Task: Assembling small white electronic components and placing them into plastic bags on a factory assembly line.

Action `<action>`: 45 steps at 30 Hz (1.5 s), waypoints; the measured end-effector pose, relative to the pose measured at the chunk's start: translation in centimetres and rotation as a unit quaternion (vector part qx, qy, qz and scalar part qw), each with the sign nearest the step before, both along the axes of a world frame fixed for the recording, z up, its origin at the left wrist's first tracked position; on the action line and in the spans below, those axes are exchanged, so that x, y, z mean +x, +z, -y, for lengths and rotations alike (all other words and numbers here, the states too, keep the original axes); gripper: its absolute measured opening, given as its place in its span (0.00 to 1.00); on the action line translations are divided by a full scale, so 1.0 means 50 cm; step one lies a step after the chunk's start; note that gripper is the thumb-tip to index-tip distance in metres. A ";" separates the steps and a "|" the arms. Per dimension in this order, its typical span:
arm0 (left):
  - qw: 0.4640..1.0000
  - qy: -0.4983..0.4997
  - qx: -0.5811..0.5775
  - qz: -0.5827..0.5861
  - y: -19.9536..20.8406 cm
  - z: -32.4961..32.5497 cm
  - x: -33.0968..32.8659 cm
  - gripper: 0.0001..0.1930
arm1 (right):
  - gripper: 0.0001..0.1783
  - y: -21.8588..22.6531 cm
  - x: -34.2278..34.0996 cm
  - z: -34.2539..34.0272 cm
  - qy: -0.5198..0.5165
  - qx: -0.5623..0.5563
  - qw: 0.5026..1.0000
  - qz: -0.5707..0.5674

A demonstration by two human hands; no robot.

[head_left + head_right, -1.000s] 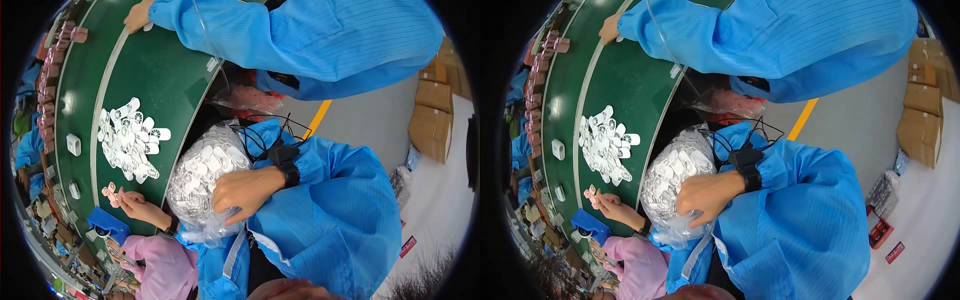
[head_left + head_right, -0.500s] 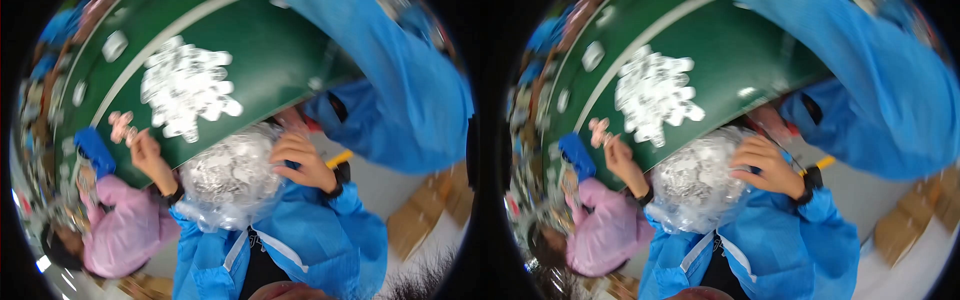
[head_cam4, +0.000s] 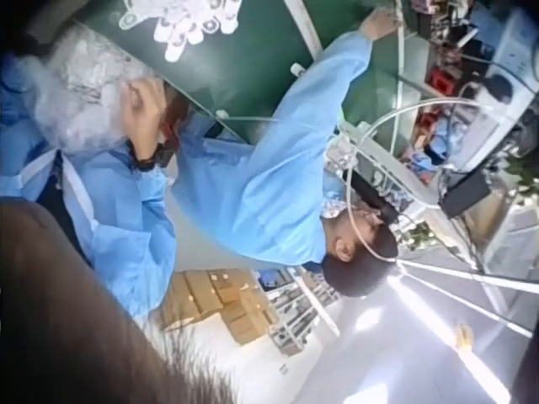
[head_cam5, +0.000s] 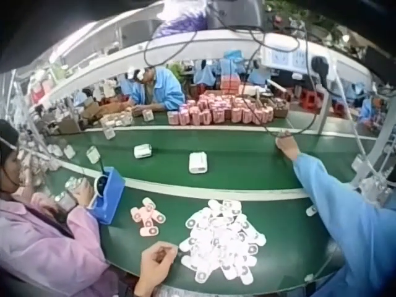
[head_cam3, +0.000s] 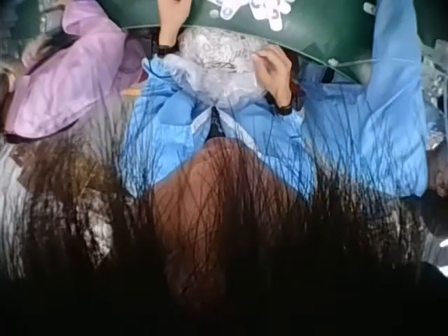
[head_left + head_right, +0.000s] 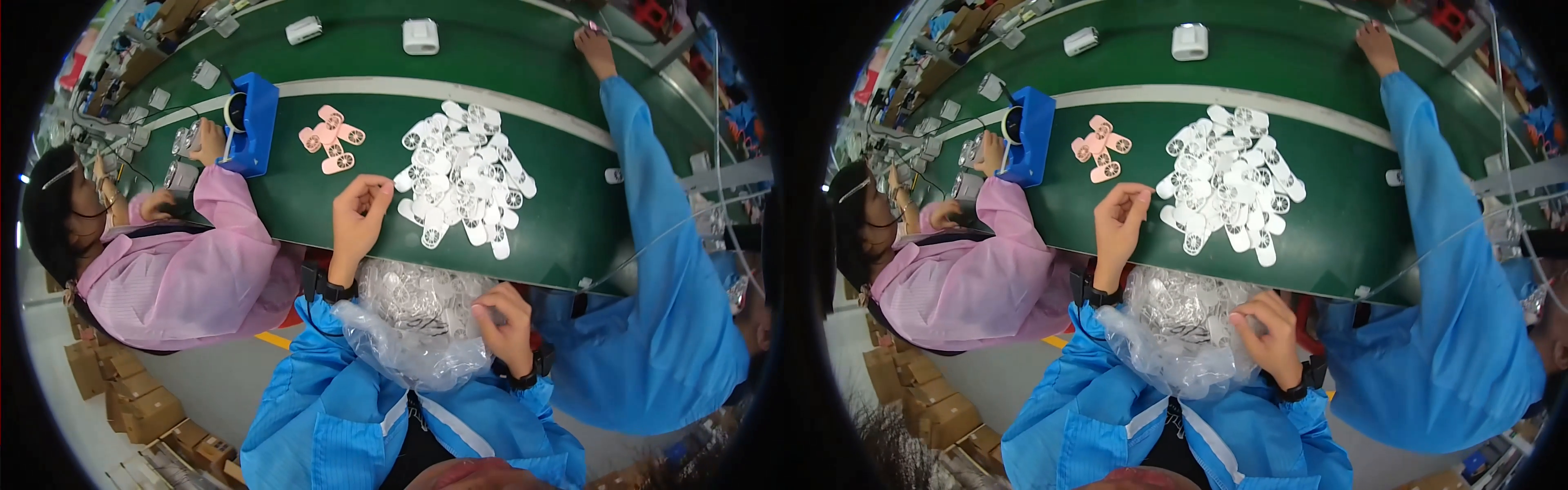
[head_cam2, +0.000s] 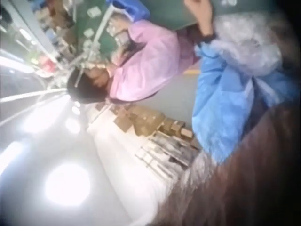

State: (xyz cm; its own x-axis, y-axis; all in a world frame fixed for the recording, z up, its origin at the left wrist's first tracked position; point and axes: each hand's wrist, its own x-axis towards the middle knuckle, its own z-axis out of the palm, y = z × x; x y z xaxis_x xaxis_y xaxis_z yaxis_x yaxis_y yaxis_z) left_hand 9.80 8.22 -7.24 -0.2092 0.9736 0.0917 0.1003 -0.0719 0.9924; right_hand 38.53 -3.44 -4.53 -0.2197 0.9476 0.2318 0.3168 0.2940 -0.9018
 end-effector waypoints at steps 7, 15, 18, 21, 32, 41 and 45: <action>1.000 -0.022 0.008 -0.003 0.028 0.034 -0.047 0.05 | 0.04 0.086 -0.074 0.019 0.103 -0.092 0.990 -0.002; 0.997 -0.068 -0.018 0.016 0.050 0.034 -0.057 0.07 | 0.02 0.223 -0.036 -0.115 0.029 0.021 0.995 0.096; 0.992 -0.103 -0.035 0.064 0.088 0.015 -0.057 0.08 | 0.06 0.264 -0.029 -0.191 0.011 0.018 0.991 0.135; 0.993 -0.101 0.017 -0.051 0.118 -0.007 -0.081 0.10 | 0.11 0.276 -0.042 -0.282 0.006 0.026 0.980 0.197; 0.954 -0.093 0.177 -0.223 0.283 -0.240 -0.010 0.11 | 0.14 0.088 -0.015 -0.570 -0.043 0.091 0.971 0.216; 0.694 -0.103 0.330 -0.632 0.222 -0.606 0.132 0.34 | 0.17 0.055 0.072 -0.627 -0.039 0.091 0.986 0.135; 0.612 -0.251 0.248 -0.708 0.172 -0.772 0.167 0.38 | 0.17 0.041 0.095 -0.664 -0.043 0.085 0.988 0.118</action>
State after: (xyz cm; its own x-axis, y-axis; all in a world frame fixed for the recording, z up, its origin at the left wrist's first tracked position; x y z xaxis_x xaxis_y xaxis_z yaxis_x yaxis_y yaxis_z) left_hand 18.14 46.83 1.36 0.7351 0.6623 0.1449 0.6766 -0.7027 -0.2200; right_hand 43.30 29.76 -2.49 -0.2075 0.9165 0.3421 0.5420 0.3988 -0.7397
